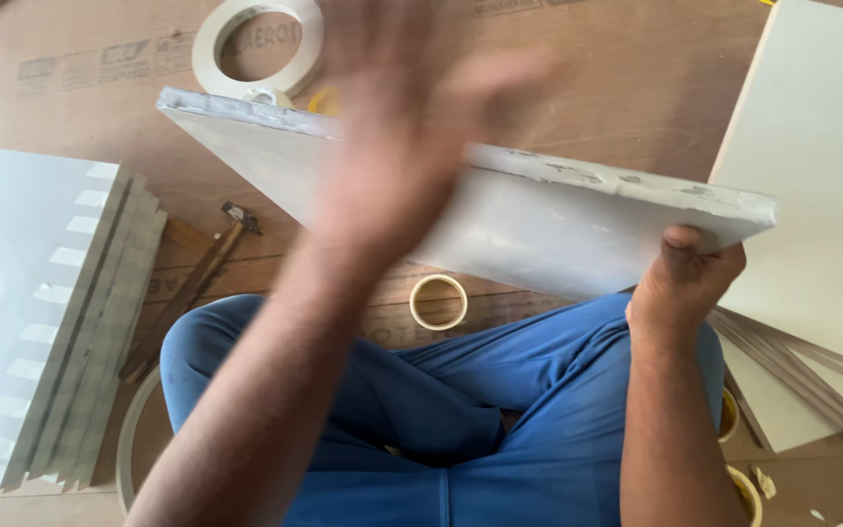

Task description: The person applies white adhesive to the edge of a rectangular board using a small brush. They then press a strip of edge banding onto the glued edge and smooth it down with their hands. Finally, they apply pieces of masking tape along the edge to secure the banding.

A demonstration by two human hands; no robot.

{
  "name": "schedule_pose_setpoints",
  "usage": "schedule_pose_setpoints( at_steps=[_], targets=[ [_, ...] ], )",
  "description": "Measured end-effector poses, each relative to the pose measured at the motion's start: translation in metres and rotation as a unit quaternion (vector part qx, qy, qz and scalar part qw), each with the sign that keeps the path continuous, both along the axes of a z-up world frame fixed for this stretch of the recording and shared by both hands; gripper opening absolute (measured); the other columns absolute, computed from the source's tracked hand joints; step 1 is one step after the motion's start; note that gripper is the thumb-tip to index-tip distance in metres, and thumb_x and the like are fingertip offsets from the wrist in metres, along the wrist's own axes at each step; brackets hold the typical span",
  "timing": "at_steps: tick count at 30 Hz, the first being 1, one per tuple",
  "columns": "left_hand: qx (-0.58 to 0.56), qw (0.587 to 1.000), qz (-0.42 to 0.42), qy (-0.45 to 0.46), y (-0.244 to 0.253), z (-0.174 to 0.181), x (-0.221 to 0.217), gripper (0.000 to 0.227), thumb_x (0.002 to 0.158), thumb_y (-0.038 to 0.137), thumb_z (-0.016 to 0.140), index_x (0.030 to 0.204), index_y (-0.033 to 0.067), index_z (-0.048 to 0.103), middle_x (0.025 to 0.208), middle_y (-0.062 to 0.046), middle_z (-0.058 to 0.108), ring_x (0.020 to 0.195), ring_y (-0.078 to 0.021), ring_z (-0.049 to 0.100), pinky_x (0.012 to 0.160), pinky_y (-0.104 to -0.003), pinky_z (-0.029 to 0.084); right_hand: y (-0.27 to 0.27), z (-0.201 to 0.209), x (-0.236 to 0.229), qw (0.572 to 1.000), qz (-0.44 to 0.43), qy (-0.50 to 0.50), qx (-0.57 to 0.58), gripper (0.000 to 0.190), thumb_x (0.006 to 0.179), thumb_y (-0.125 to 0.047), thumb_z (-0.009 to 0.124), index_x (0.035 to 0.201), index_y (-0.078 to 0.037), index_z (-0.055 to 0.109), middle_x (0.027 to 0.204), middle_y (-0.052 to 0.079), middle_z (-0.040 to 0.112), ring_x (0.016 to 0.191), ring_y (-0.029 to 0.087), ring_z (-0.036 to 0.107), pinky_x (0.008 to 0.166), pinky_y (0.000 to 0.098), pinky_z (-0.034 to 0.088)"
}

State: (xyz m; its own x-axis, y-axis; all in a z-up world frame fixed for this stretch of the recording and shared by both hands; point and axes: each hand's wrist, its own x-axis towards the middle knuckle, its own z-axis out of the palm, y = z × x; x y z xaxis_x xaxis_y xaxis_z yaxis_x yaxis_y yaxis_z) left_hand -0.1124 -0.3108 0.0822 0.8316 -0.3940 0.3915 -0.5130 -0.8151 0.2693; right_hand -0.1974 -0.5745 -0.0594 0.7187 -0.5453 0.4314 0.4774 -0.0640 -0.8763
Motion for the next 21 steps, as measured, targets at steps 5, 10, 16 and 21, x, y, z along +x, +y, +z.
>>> schedule_pose_setpoints(
  at_steps=[5, 10, 16, 21],
  targets=[
    [0.031, 0.933, 0.322, -0.161, 0.118, -0.042, 0.011, 0.102, 0.09, 0.092, 0.004, 0.167, 0.0255, 0.0, 0.169, -0.014, -0.018, 0.156, -0.039, -0.018, 0.124, -0.07, -0.008, 0.0, -0.009, 0.0, 0.999, -0.038, -0.001, -0.03, 0.077, 0.09, -0.073, 0.078, 0.106, 0.0, 0.058, 0.097, 0.0, 0.059, 0.096, 0.01, 0.058, 0.091, 0.0276, 0.051],
    [0.141, 0.958, 0.244, -0.055, 0.087, -0.071, -0.027, 0.117, 0.08, 0.1, 0.012, 0.169, 0.0244, 0.01, 0.167, -0.02, -0.015, 0.153, -0.0475, -0.017, 0.117, -0.08, -0.01, 0.0, -0.01, 0.0, 0.998, -0.037, 0.001, -0.044, 0.075, 0.092, -0.073, 0.074, 0.095, -0.001, 0.053, 0.092, -0.002, 0.051, 0.092, 0.01, 0.051, 0.088, 0.027, 0.047],
    [0.148, 0.984, 0.096, -0.007, 0.067, -0.041, -0.074, 0.1, 0.088, 0.094, 0.026, 0.168, 0.0352, 0.024, 0.17, -0.017, -0.009, 0.154, -0.0448, -0.013, 0.119, -0.073, -0.012, 0.011, 0.009, 0.0, 0.997, -0.037, 0.0, -0.068, 0.076, 0.091, -0.075, 0.072, 0.1, -0.001, 0.055, 0.102, 0.001, 0.056, 0.102, 0.012, 0.055, 0.097, 0.0314, 0.051],
    [0.139, 0.99, 0.035, -0.016, 0.065, -0.008, -0.065, 0.089, 0.089, 0.092, 0.035, 0.164, 0.0456, 0.029, 0.171, -0.013, -0.008, 0.157, -0.0436, -0.01, 0.122, -0.074, -0.011, 0.02, 0.023, -0.002, 0.996, -0.033, 0.001, -0.079, 0.081, 0.093, -0.076, 0.072, 0.112, 0.001, 0.053, 0.113, 0.004, 0.057, 0.114, 0.015, 0.058, 0.103, 0.0342, 0.055]
  ],
)
